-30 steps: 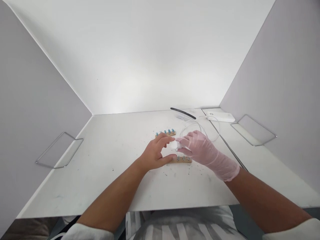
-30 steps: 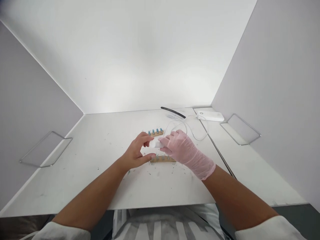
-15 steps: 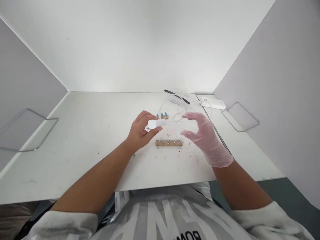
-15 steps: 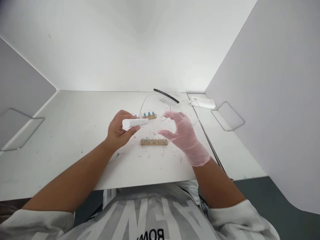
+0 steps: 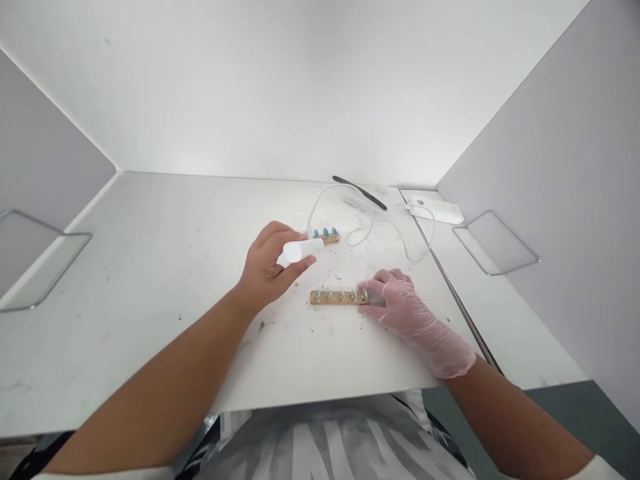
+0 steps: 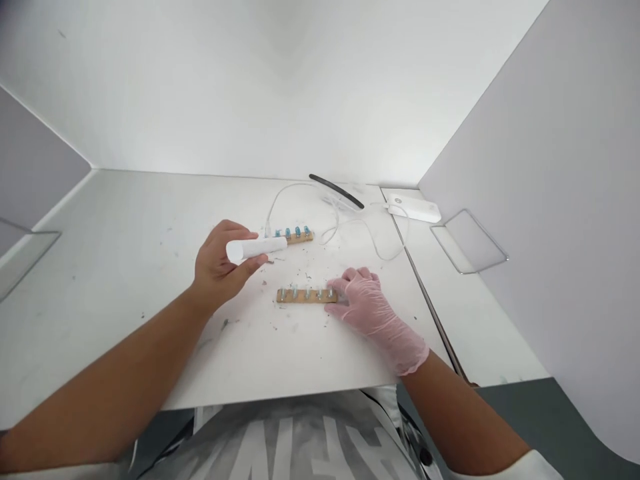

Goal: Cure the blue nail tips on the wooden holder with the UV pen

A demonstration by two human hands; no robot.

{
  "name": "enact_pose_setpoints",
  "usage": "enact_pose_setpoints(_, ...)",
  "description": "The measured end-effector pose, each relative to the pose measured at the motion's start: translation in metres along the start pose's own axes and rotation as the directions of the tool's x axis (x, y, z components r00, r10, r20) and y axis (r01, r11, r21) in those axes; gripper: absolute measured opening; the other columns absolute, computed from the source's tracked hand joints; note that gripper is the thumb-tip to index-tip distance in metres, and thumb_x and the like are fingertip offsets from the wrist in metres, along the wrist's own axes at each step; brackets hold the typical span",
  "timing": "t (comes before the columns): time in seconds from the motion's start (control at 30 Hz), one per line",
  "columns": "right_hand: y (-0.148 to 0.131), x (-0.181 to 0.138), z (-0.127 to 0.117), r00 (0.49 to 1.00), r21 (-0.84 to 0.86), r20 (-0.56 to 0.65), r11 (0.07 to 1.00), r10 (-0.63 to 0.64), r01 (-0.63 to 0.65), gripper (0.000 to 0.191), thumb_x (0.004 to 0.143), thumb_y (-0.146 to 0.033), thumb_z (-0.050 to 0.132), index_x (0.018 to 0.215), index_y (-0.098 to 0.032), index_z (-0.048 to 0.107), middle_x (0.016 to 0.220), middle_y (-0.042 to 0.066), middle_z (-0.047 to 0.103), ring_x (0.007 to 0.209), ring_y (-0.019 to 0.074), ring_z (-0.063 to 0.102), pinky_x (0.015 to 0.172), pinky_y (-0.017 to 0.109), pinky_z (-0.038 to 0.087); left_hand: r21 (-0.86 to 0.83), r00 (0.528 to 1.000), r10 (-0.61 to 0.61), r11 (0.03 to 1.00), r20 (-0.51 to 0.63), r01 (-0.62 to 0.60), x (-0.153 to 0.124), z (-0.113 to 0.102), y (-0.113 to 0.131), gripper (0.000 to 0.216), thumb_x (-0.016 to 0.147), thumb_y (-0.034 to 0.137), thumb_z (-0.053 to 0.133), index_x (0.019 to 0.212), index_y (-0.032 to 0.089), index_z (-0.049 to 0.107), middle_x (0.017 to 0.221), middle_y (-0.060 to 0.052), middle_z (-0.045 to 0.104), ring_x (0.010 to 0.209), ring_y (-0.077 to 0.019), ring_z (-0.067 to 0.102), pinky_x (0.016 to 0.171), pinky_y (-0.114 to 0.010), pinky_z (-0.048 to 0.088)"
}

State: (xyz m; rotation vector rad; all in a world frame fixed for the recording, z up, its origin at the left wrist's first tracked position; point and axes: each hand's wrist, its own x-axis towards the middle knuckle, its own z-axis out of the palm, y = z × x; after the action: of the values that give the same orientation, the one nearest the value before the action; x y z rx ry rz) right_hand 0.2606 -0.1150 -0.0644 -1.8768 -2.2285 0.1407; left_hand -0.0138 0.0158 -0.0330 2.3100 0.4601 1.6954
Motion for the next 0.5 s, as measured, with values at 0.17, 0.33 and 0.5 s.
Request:
enact_pose_setpoints(0.17, -0.002, 0.001, 0.005, 0.999, 0.096, -0.045, 0.995, -0.007, 0.011, 0.015, 0.082, -0.030, 0.085, 0.095, -0.028, 0.078, 0.096, 0.004, 0.077, 0.099, 0.0267, 0.064, 0.094, 0.049, 0.046, -0.023, 0.998, 0.007, 1.000, 0.058, -0.006, -0.004, 0.000, -0.003, 0.032, 0.093, 0.021, 0.077, 0.122, 0.027, 0.064, 0.095, -0.001, 0.063, 0.079, -0.0152, 0.061, 0.061, -0.029, 0.051)
enact_pose_setpoints(0.33, -0.003, -0.007, -0.003, 0.986, 0.185, -0.165, 0.981, -0.020, 0.051, 0.015, 0.081, -0.023, 0.083, 0.092, -0.025, 0.073, 0.094, 0.002, 0.079, 0.100, 0.0256, 0.068, 0.096, 0.047, 0.046, -0.010, 0.997, -0.019, 1.000, 0.069, 0.020, -0.006, 0.001, -0.001, 0.028, 0.096, 0.026, 0.074, 0.121, 0.028, 0.063, 0.095, -0.001, 0.064, 0.077, -0.0159, 0.062, 0.059, -0.031, 0.052)
enact_pose_setpoints(0.5, 0.007, -0.042, -0.047, 0.959, 0.356, -0.270, 0.934, 0.079, 0.023, 0.005, 0.090, -0.028, 0.074, 0.092, -0.027, 0.069, 0.088, 0.003, 0.075, 0.094, 0.0266, 0.069, 0.094, 0.049, 0.054, 0.051, 0.999, -0.017, 0.999, 0.045, 0.015, -0.003, 0.000, -0.004, 0.023, 0.093, 0.032, 0.078, 0.113, 0.028, 0.067, 0.091, 0.000, 0.067, 0.077, -0.0167, 0.063, 0.061, -0.033, 0.052)
